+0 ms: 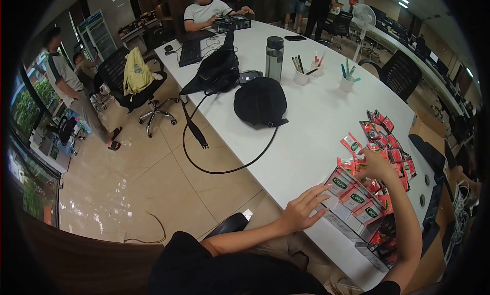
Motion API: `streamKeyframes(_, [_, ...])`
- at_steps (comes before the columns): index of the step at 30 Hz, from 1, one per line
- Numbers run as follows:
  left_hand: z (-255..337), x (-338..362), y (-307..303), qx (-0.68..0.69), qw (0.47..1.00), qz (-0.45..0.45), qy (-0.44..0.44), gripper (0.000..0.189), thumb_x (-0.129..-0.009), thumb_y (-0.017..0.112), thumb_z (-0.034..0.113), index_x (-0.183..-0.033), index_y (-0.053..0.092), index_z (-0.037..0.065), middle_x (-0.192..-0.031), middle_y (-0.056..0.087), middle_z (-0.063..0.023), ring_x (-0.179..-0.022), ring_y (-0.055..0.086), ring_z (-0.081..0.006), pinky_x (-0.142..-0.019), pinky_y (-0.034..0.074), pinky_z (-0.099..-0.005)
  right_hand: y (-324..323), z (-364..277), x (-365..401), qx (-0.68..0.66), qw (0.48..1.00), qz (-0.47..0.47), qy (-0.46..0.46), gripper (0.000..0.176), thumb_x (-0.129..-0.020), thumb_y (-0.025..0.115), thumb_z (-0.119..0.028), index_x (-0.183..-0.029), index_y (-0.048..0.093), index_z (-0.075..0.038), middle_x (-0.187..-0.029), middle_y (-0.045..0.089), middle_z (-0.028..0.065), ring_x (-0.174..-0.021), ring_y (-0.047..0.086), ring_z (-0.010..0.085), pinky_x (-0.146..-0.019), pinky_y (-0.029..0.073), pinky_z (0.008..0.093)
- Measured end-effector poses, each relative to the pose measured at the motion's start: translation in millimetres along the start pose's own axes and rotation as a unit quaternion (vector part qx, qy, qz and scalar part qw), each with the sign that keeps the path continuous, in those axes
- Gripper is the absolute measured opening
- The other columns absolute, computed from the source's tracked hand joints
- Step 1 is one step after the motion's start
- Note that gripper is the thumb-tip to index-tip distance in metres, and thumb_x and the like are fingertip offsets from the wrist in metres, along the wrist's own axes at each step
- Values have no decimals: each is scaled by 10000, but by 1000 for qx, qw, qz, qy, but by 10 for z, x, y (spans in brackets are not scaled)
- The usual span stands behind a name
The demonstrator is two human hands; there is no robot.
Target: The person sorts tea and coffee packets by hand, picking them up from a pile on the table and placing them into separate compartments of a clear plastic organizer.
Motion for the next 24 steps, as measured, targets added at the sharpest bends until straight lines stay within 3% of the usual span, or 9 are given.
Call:
streamKeyframes(2, [-4,-7,-19,0,1000,2,-1,339,-750,663,63,-1079,587,37,-1271,536,-136,-1155,547,-312,-891,505,-360,171,78,-119,-12,997,-67,40,783,-487,841,-306,-1165,529,-67,-1011,634,150,-964,617,291,-818,490,397])
streamKeyframes(3, [-8,-5,-21,0,1000,4,1,334,-755,659,63,-1080,587,36,-1267,539,-139,-1151,549,-314,-892,502,-362,185,67,-139,-24,998,-50,31,611,-488,821,-261,-1022,603,-58,-951,651,146,-970,614,297,-817,491,393])
streamKeyframes(8, [-18,-18,20,4,1000,3,7,304,-780,632,73,-1076,585,24,-1240,554,-161,-1122,561,-333,-894,488,-363,432,214,-297,1,999,-32,2,274,-501,765,-185,-716,657,-53,-828,661,152,-936,624,285,-769,504,397])
streamKeyframes(10, [-51,-10,35,10,1000,1,-3,288,-792,617,79,-1072,585,16,-1224,559,-180,-1105,566,-344,-893,484,-363,376,214,-226,-24,999,-34,16,279,-507,756,-179,-737,658,-54,-816,666,148,-845,648,284,-701,514,398])
streamKeyframes(12, [-161,9,36,52,998,4,-35,287,-825,586,105,-1095,572,10,-1222,556,-189,-1094,575,-320,-888,485,-358,293,200,-144,-28,998,-41,44,304,-512,783,-200,-744,658,-48,-786,670,140,-755,660,265,-645,513,389])
streamKeyframes(16, [-620,-123,43,286,932,55,-215,237,-934,471,133,-1126,548,18,-1249,544,-149,-1087,573,-232,-882,480,-331,350,495,-211,-89,996,-27,2,317,-536,819,-202,-750,647,-42,-703,652,99,-672,635,215,-578,484,341])
streamKeyframes(18, [-823,-379,52,306,918,22,-251,211,-951,463,134,-1104,559,25,-1222,568,-121,-1075,579,-213,-874,478,-326,265,523,-152,-86,996,-33,-1,310,-551,821,-196,-750,641,-39,-685,645,82,-660,624,192,-567,473,323])
streamKeyframes(21, [-982,-863,247,211,955,-116,-170,233,-930,512,130,-1136,556,30,-1187,596,-100,-1045,592,-198,-853,480,-313,245,648,-70,-94,992,-76,23,313,-583,828,-224,-761,652,-35,-695,653,61,-683,624,169,-582,475,307])
streamKeyframes(24, [-1219,-1117,716,158,937,-270,-159,238,-860,605,116,-1082,600,32,-1115,616,-133,-997,605,-233,-830,488,-314,283,641,102,-71,988,-123,68,375,-573,839,-264,-804,661,-29,-746,666,69,-706,631,175,-594,481,302])
Point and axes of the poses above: each hand's wrist, its own x-axis away from the middle knuckle, its own y-axis out of the palm, z = x × y, the point moved 9 cm from there along -x, towards the middle knuckle
